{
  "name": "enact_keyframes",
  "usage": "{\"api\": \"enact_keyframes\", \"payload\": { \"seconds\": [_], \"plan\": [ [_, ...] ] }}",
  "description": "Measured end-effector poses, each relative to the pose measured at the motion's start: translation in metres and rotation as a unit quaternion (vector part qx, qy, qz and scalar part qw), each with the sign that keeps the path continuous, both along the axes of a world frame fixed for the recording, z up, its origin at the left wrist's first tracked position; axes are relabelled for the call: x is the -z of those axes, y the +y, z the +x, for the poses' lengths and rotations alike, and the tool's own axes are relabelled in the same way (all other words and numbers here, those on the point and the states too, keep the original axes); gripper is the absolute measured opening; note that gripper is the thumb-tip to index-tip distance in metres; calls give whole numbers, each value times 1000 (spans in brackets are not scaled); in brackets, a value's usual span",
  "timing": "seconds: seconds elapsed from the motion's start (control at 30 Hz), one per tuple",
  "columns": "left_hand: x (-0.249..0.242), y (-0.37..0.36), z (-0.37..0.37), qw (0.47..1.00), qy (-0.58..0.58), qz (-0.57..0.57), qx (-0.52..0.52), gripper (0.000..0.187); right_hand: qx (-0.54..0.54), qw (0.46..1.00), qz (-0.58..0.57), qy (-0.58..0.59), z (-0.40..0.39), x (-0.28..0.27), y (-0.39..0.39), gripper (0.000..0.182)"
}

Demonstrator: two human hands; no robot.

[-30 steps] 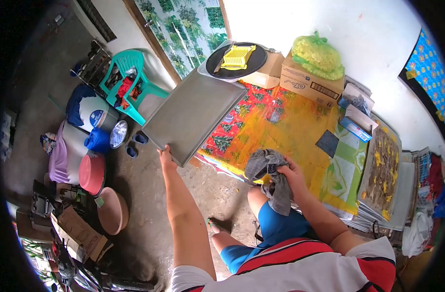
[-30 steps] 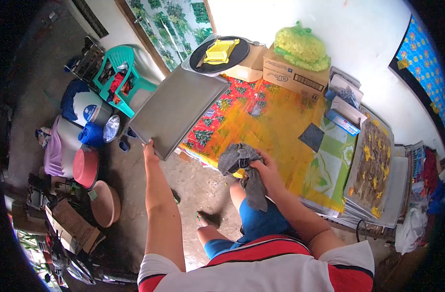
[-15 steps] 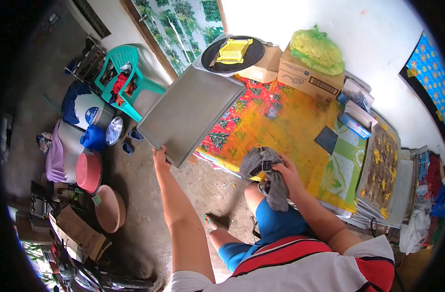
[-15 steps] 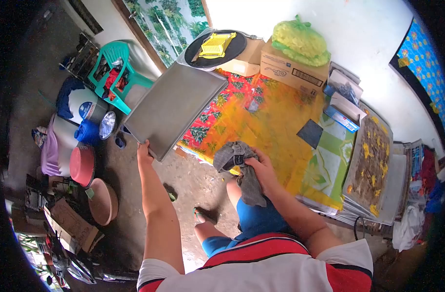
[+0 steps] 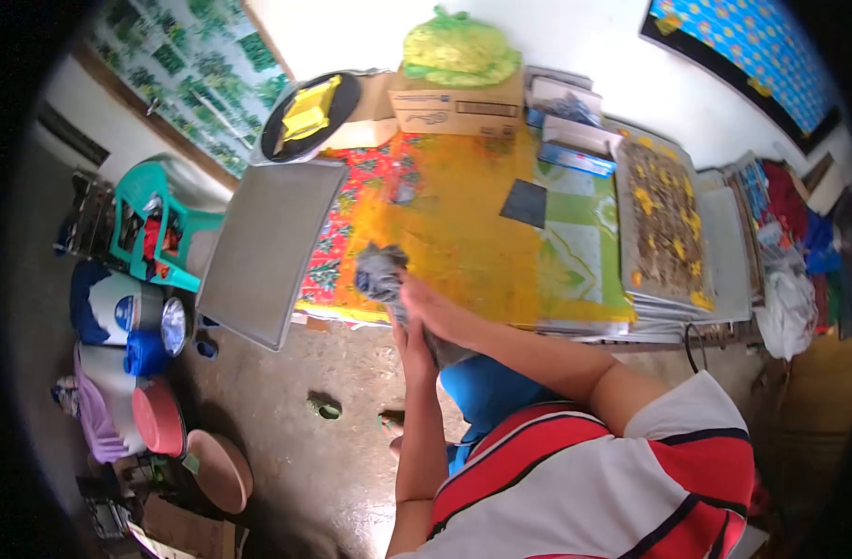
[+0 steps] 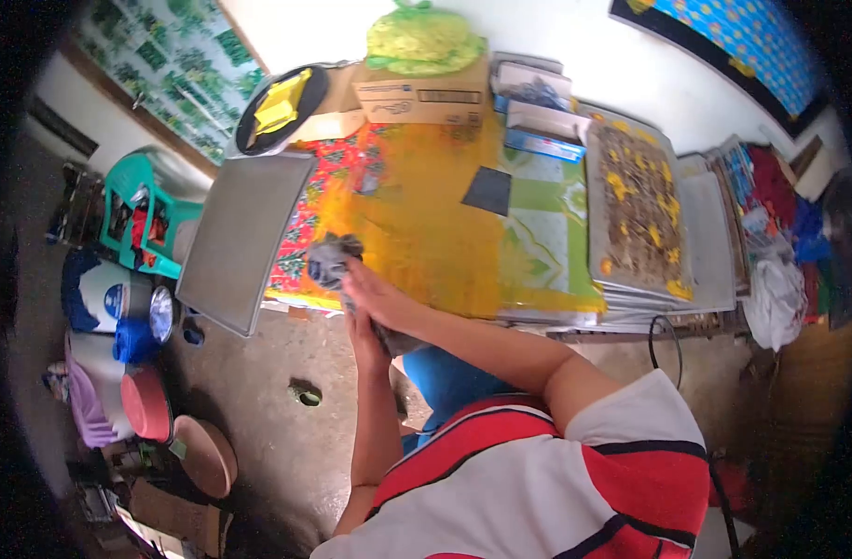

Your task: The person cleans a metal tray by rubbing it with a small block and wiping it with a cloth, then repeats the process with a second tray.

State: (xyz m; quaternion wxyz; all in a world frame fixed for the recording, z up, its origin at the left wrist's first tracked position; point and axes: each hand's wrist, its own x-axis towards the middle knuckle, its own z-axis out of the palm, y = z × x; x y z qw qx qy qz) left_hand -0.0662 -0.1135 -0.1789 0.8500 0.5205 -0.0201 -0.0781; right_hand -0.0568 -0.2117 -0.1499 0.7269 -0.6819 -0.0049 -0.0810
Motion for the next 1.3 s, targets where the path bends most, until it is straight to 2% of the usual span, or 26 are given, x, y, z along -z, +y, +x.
{"api": "enact_keyframes", "payload": {
  "seconds": [0.03, 0.07, 0.1, 0.13, 0.17, 0.2, 0.27, 0.4, 0.43, 0.47, 0.53, 0.57, 0.67, 0.77, 0.83, 0.9, 0.93, 0.97, 1.0, 1.07, 1.17, 1.27, 1.3],
  "plan": [
    [-8, -10, -3, 999, 42, 26, -11, 68, -26, 995, -99, -11, -4, 0, -5, 63],
    [-13, -18, -4, 995, 81, 53, -20, 63, -35, 998, -44, -9, -10, -2, -12, 63],
    [-2, -16, 7, 998, 21, 47, -27, 45, -44, 999, 11, -10, -16, -9, -20, 63],
    [1, -15, 15, 999, 1, 43, -22, 42, -52, 996, 66, -11, -23, -18, -31, 62],
    [2, -15, 22, 999, -19, 39, -18, 39, -85, 987, 121, 63, -35, -35, -52, 59],
    [2, -16, 30, 999, -40, 34, -14, 37, -55, 997, 37, 41, -41, -35, -74, 57],
    [2, -20, 42, 993, 16, 54, -100, 35, 3, 991, -133, 3, -53, -33, -118, 53],
    [-26, -46, 56, 995, -33, 79, -55, 32, 204, 952, -226, 27, -95, -39, -213, 42],
    [-29, -50, 63, 990, -26, 140, -10, 44, 244, 936, -251, 44, -111, -43, -236, 42],
    [-29, -58, 70, 969, -46, 244, 20, 51, 282, 920, -265, 69, -125, -32, -264, 42],
    [-23, -78, 83, 891, -85, 439, 78, 66, 358, 880, -296, 103, -154, -6, -321, 43],
    [-6, -81, 94, 820, -127, 538, 147, 86, 398, 856, -311, 112, -172, 3, -347, 45],
    [-56, -131, 40, 633, -130, 757, 98, 86, 469, 750, -393, 252, -228, 20, -411, 52],
    [-39, -177, 14, 613, -276, 735, 89, 82, 516, 635, -399, 415, -267, 24, -443, 55],
    [-44, -215, -23, 609, -362, 700, 93, 78, 540, 612, -384, 433, -292, 38, -463, 57],
    [-9, -244, -24, 699, -436, 523, 217, 74, 555, 596, -356, 458, -315, 54, -482, 57],
    [0, -259, -30, 771, -332, 455, 298, 74, 558, 592, -339, 473, -324, 57, -489, 57],
    [10, -273, -40, 821, -217, 376, 371, 73, 560, 588, -321, 488, -334, 61, -496, 56],
    [9, -286, -52, 848, -95, 289, 435, 73, 546, 589, -322, 501, -340, 61, -499, 56],
    [5, -300, -70, 847, -52, 272, 455, 73, 516, 593, -324, 526, -351, 60, -502, 55],
    [14, -317, -82, 844, -35, 259, 468, 75, 573, 604, -303, 464, -369, 74, -516, 48],
    [13, -327, -90, 840, 0, 252, 480, 76, 532, 674, -245, 450, -388, 90, -544, 42],
    [9, -328, -92, 837, 19, 250, 486, 76, 537, 665, -276, 439, -386, 89, -543, 42]
  ]
}}
